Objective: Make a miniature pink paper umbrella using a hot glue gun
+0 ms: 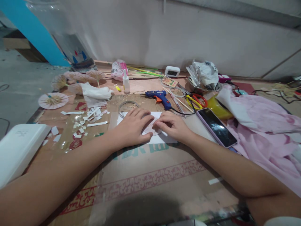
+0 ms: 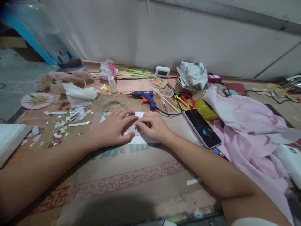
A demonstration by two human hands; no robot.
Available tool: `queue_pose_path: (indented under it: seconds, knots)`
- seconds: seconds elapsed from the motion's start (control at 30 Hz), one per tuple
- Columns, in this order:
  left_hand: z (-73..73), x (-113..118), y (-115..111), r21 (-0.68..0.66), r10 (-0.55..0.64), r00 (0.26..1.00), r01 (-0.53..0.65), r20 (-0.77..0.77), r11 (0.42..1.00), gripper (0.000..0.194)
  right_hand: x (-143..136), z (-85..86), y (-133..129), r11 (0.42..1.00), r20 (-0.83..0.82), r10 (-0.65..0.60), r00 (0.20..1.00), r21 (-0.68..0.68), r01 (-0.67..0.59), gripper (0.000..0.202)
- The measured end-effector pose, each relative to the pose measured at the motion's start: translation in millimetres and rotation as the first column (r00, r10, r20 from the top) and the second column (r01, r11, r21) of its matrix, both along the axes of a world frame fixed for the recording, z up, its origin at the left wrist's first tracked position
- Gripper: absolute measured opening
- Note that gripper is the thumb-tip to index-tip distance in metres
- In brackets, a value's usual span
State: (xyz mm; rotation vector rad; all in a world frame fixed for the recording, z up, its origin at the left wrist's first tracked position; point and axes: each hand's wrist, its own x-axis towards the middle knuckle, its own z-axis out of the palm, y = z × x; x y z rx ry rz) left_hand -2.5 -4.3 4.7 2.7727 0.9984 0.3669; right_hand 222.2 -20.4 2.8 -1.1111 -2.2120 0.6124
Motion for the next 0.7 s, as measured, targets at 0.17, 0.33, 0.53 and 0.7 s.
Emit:
queue_pose_path:
  seconds: [0.17,0.33,0.53,0.7]
  knots:
    - [-1.6,0.5,0.2,-0.015,0.006,1.0,-0.006,0.008,1.0,0.053,1.9,0.6,-3.0,0.995,-0.014,0.055,0.998,0.078,-0.054,0.031]
    - [-2.9,0.5,-0.1,-0.025,0.017,1.0,-0.016,0.016,1.0,0.052,0.6,-2.7,-2.1,0.993,-0.006,0.069,0.998,0.1,-0.068,0.029]
    - [-1.2,0.5,0.1,-0.036,0.018,0.999,-0.017,0.037,0.999,0.052,-0.9,-3.0,-1.7,0.994,0.03,0.062,0.998,0.086,-0.064,0.028]
    - [0.5,1.1,-0.5,-0.045,0.025,0.999,-0.024,0.023,0.999,0.052,-1.4,-3.3,-1.5,0.994,0.044,0.063,0.997,0.084,-0.067,0.029]
